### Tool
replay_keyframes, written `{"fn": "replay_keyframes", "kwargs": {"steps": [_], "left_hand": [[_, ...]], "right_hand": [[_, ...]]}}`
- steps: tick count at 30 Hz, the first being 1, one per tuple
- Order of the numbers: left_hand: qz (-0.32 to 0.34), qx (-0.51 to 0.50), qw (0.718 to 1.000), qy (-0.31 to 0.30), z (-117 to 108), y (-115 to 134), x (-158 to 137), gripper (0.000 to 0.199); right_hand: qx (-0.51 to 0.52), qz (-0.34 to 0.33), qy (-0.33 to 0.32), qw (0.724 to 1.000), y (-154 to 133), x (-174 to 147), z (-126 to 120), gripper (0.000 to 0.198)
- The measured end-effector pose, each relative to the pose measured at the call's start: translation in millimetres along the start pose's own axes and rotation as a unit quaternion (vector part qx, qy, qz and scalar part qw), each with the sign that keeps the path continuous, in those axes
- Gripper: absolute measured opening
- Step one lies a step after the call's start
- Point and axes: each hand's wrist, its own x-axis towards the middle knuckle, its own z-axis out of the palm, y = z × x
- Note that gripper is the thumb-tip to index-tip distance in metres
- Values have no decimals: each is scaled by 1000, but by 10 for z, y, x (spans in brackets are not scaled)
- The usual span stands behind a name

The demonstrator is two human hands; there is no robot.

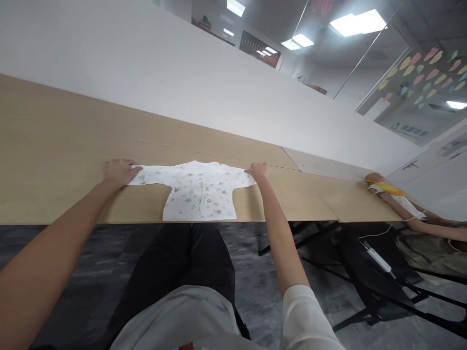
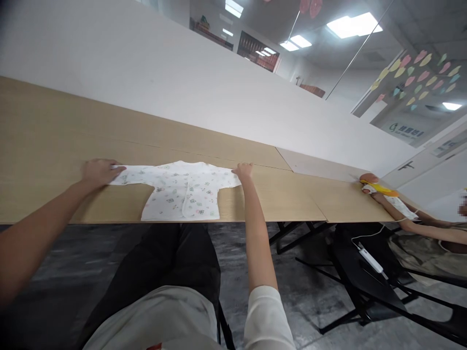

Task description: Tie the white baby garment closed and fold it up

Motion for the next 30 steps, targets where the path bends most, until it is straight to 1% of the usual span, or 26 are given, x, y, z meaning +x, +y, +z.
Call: {"fn": "replay_keyframes", "kwargs": {"steps": [2,3,5,7,9,11,13,14,15,17,20,24,28,30], "left_hand": [[-11,56,998,22,4,42,-35,42],[-13,77,996,35,4,87,-50,42],[23,64,995,67,8,265,-68,44],[78,23,994,75,36,584,-74,44],[126,-30,991,45,105,1022,-95,42],[140,-98,985,5,223,1482,-152,40],[106,-168,980,-24,377,1848,-237,38],[80,-188,978,-32,458,1969,-279,38],[57,-202,977,-21,534,2046,-317,39],[51,-216,975,1,659,2089,-366,40],[72,-204,976,14,757,2022,-373,40],[93,-180,979,20,786,1982,-347,40],[115,-196,974,12,793,2002,-351,42],[117,-209,971,5,795,1998,-358,43]], "right_hand": [[-31,6,25,999,-29,6,7,28],[-39,9,32,999,-61,-3,10,31],[-38,7,39,998,-200,-33,4,42],[-16,-18,45,999,-478,-66,-14,47],[33,-60,45,997,-883,-95,-23,44],[109,-92,19,990,-1336,-124,3,38],[179,-102,-9,978,-1722,-161,76,35],[197,-93,-20,976,-1861,-181,128,34],[211,-80,-21,974,-1957,-201,185,35],[233,-66,-6,970,-2033,-233,298,36],[264,-72,27,961,-1982,-244,422,36],[294,-71,47,952,-1929,-217,484,34],[316,-71,52,945,-1947,-205,504,33],[347,-70,54,934,-1942,-208,516,34]]}}
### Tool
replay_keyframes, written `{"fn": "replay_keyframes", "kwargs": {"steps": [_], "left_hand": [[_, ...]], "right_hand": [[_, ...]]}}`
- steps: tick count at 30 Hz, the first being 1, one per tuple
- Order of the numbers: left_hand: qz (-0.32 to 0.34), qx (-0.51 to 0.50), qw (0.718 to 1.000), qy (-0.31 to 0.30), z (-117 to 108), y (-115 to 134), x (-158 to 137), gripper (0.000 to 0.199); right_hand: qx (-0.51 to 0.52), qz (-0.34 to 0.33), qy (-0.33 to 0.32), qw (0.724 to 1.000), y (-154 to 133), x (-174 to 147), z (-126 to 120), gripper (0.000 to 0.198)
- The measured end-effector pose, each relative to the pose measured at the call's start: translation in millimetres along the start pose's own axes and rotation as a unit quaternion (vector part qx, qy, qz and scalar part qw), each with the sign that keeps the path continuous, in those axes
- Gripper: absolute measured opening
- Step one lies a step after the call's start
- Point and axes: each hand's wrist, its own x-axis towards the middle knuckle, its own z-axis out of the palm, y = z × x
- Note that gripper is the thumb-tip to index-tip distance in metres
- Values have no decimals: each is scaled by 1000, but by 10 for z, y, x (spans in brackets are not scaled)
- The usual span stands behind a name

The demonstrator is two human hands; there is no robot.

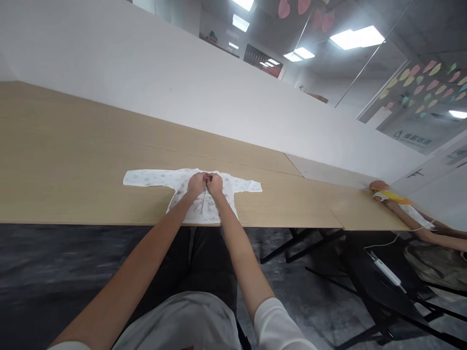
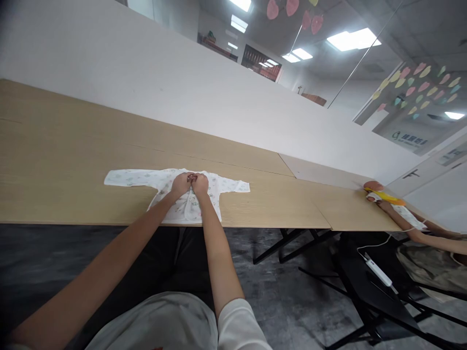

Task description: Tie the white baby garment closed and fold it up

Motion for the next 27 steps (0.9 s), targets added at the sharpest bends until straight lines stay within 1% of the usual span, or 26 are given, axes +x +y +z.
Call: {"fn": "replay_keyframes", "kwargs": {"steps": [5,10,15,18,21,23,27], "left_hand": [[-15,-21,1000,-12,-4,-34,-28,48],[-13,-34,999,5,31,-61,-39,47],[0,-62,998,15,52,-89,-32,43],[-1,-74,997,18,37,-88,-34,40],[-3,-80,997,7,14,-71,-46,38],[-6,-79,997,1,-1,-58,-58,37],[0,-75,997,-16,-54,-50,-68,40]], "right_hand": [[129,39,16,991,46,-17,-4,36],[196,64,73,976,59,-3,26,26],[224,59,93,968,89,19,70,19],[219,49,93,970,98,9,84,19],[205,52,95,973,95,-8,83,22],[205,60,90,973,94,-14,76,20],[207,78,82,972,112,-9,58,19]]}}
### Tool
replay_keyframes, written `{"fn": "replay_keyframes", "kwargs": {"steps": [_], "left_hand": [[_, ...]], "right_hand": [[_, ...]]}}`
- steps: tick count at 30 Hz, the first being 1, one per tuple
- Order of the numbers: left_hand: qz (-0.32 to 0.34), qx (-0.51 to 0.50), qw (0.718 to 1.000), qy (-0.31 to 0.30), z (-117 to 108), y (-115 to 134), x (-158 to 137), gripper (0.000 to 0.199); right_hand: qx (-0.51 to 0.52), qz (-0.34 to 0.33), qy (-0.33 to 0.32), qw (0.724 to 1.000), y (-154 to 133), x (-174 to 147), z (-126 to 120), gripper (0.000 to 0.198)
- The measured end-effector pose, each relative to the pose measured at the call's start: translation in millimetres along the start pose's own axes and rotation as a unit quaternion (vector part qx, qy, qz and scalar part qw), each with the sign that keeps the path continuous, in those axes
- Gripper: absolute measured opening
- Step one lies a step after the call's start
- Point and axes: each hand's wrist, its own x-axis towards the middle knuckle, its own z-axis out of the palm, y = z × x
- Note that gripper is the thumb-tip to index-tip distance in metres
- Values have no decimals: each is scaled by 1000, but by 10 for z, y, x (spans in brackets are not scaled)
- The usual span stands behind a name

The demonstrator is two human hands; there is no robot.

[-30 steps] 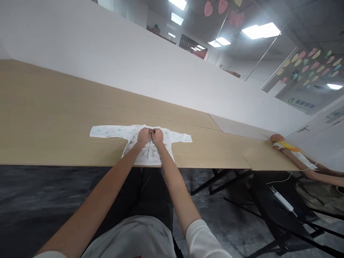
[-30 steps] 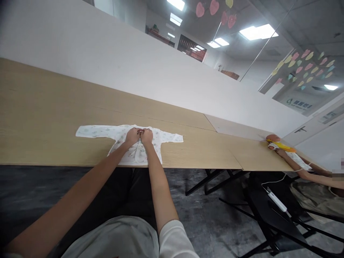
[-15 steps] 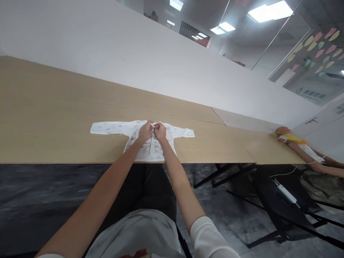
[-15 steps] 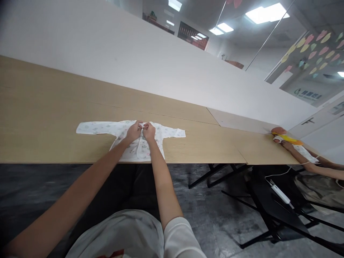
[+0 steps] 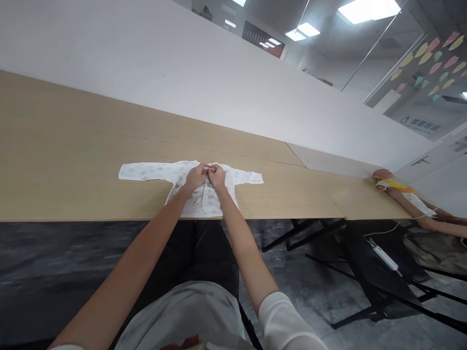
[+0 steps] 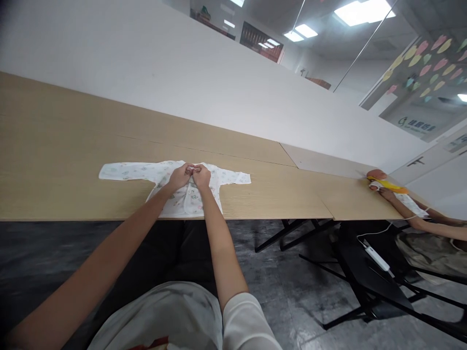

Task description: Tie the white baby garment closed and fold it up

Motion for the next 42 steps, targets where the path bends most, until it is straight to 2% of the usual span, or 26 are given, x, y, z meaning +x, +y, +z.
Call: {"fn": "replay_keyframes", "kwargs": {"steps": [4,7,10,17,24,33,37,42], "left_hand": [[7,-11,999,-43,-134,1,25,36],[-5,38,995,-93,-248,3,19,24],[0,83,991,-108,-303,1,-45,23],[46,60,994,-74,-255,-64,-176,34],[60,83,993,-51,-205,-139,-158,36],[68,84,993,-39,-198,-135,-198,32],[79,99,991,-41,-199,-139,-200,34],[98,105,989,-43,-210,-132,-209,39]], "right_hand": [[22,28,14,999,21,17,-15,25],[48,44,26,998,30,29,-17,26],[56,53,36,996,23,43,-12,27],[31,39,11,999,-22,23,-49,22],[-20,-52,-89,995,-50,-236,-154,16],[-78,-149,-99,981,-30,-354,-231,20],[-61,-148,-103,982,-11,-355,-240,24],[-13,-81,-100,992,19,-308,-223,30]]}}
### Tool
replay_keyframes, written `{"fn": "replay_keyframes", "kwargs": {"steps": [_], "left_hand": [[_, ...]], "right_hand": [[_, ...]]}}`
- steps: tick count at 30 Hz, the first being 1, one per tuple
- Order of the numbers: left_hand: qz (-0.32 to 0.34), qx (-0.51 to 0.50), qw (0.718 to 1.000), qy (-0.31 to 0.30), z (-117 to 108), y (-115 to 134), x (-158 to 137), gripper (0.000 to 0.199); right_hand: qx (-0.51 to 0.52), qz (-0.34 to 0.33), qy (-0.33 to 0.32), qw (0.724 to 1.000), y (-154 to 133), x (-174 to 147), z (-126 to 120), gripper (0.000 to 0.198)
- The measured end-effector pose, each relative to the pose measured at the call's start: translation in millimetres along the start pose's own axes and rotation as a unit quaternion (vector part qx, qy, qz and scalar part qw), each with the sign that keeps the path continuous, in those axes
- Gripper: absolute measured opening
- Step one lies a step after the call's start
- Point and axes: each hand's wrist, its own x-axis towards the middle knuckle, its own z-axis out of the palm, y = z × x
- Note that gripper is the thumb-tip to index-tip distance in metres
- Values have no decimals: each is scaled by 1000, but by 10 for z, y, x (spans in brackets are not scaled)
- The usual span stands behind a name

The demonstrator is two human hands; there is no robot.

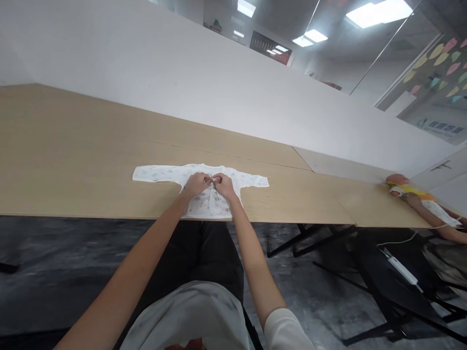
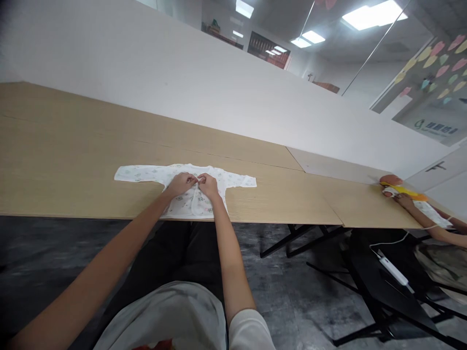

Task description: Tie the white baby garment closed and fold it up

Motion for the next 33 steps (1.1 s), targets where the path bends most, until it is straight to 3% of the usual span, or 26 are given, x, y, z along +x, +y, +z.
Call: {"fn": "replay_keyframes", "kwargs": {"steps": [13,24,33], "left_hand": [[-39,-124,992,2,24,-80,35,38],[-31,-164,986,13,10,-90,30,32],[-26,-173,985,0,-61,-20,-22,39]], "right_hand": [[84,37,35,995,7,40,36,18],[89,51,41,994,9,58,33,29],[154,65,53,985,-34,70,54,18]]}}
